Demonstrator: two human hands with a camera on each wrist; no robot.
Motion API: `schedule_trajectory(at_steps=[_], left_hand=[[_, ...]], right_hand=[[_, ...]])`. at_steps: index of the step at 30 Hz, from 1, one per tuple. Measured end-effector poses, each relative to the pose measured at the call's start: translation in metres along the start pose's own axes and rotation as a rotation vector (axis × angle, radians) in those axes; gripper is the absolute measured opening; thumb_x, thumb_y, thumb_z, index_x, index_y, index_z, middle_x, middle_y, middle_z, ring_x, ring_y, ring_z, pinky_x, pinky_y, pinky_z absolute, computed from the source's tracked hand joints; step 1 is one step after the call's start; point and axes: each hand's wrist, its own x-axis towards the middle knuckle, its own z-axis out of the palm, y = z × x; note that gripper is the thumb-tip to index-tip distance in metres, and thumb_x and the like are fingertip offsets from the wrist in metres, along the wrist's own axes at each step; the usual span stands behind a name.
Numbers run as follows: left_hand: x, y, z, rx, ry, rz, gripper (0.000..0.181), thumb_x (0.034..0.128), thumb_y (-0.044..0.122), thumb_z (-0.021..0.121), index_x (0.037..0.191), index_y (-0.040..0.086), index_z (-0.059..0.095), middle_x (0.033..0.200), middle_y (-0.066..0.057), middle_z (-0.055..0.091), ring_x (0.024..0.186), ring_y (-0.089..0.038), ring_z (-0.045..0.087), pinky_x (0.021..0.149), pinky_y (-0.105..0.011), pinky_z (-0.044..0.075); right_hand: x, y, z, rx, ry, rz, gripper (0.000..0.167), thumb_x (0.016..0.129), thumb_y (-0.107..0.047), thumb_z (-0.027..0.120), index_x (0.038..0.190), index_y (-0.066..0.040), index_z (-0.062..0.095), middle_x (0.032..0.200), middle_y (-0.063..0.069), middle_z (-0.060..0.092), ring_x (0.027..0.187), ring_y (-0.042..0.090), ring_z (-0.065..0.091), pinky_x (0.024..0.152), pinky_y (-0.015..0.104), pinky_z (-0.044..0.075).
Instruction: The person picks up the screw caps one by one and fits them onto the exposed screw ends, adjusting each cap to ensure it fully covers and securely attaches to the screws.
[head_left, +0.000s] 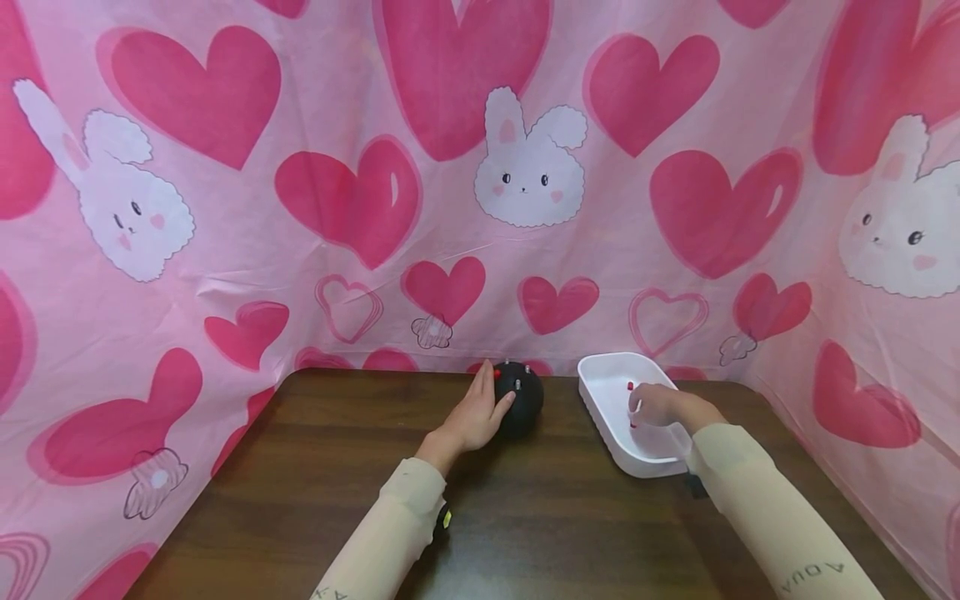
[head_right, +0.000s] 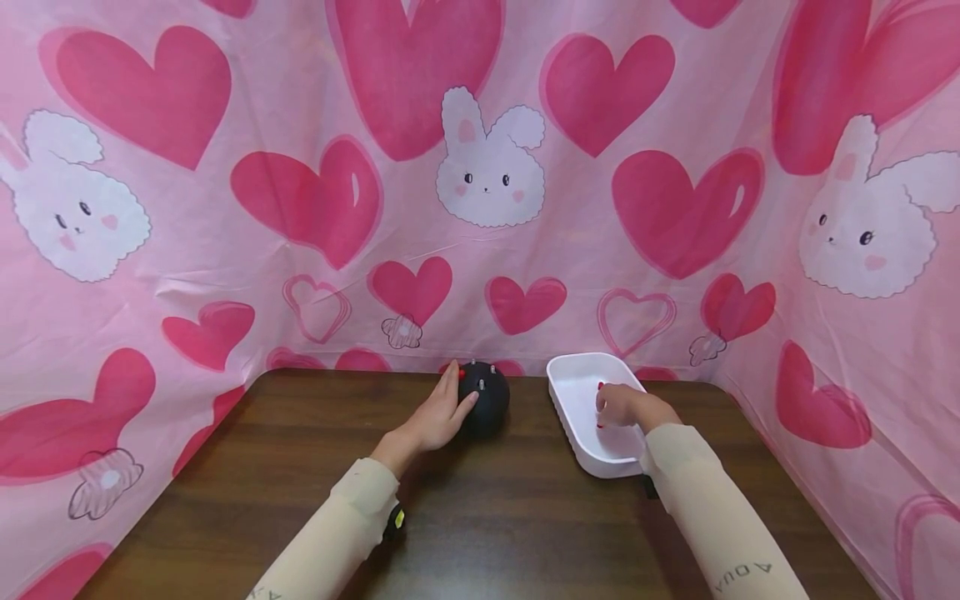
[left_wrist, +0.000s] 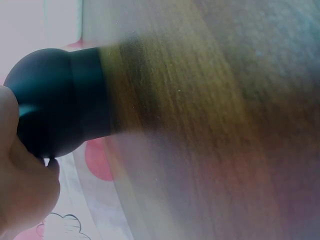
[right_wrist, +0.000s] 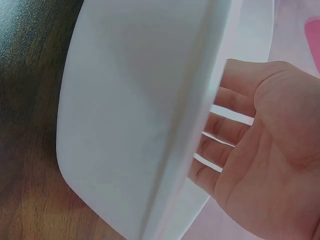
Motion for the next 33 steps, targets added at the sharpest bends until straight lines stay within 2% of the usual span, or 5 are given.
schedule_trajectory(at_steps=[8, 20, 24, 28, 33], left_hand=[[-0.002, 0.002, -0.003, -0.005, 0.003, 0.001, 0.084, 0.1071, 0.053, 0.039, 0.163, -0.001, 0.004, 0.172, -0.015, 0.005, 0.158, -0.028, 0.009, 0.125, -0.043, 0.02], [-0.001, 0.004, -0.003, 0.004, -0.001, 0.005, 0.084, 0.1072, 0.053, 0.038, 0.163, -0.001, 0.005, 0.172, -0.015, 0.005, 0.158, -0.028, 0.01, 0.125, -0.042, 0.02], [-0.001, 0.004, -0.003, 0.001, -0.003, -0.002, 0.085, 0.1071, 0.054, 0.038, 0.163, 0.0, 0.004, 0.172, -0.015, 0.004, 0.158, -0.028, 0.01, 0.125, -0.042, 0.02], [-0.001, 0.003, -0.003, 0.003, -0.005, -0.004, 0.085, 0.1072, 0.054, 0.037, 0.163, 0.0, 0.004, 0.172, -0.015, 0.004, 0.158, -0.027, 0.01, 0.125, -0.041, 0.019], [-0.002, 0.003, -0.003, 0.006, -0.003, -0.006, 0.084, 0.1072, 0.054, 0.037, 0.163, 0.0, 0.004, 0.172, -0.015, 0.005, 0.158, -0.027, 0.01, 0.125, -0.042, 0.02]], right_hand=[[-0.001, -0.005, -0.003, 0.012, -0.041, 0.009, 0.02, 0.093, -0.012, 0.069, 0.104, 0.004, 0.07, 0.1, 0.014, 0.066, 0.092, 0.027, 0.061, 0.09, 0.047, 0.052], [0.001, -0.011, -0.002, -0.023, -0.077, 0.062, 0.021, 0.091, -0.012, 0.067, 0.074, -0.005, 0.057, 0.067, 0.002, 0.051, 0.059, 0.016, 0.052, 0.053, 0.027, 0.048], [0.002, -0.013, -0.003, 0.005, -0.094, 0.047, 0.019, 0.09, -0.01, 0.064, 0.073, -0.005, 0.057, 0.066, 0.0, 0.05, 0.059, 0.014, 0.051, 0.054, 0.027, 0.05], [0.002, -0.014, -0.002, 0.093, -0.097, 0.078, 0.007, 0.089, -0.007, 0.066, 0.089, -0.001, 0.064, 0.076, 0.004, 0.054, 0.069, 0.017, 0.054, 0.062, 0.034, 0.055], [0.005, -0.016, 0.001, 0.121, -0.086, 0.095, 0.014, 0.086, -0.008, 0.071, 0.096, 0.0, 0.067, 0.086, 0.008, 0.056, 0.077, 0.02, 0.057, 0.069, 0.04, 0.059]])
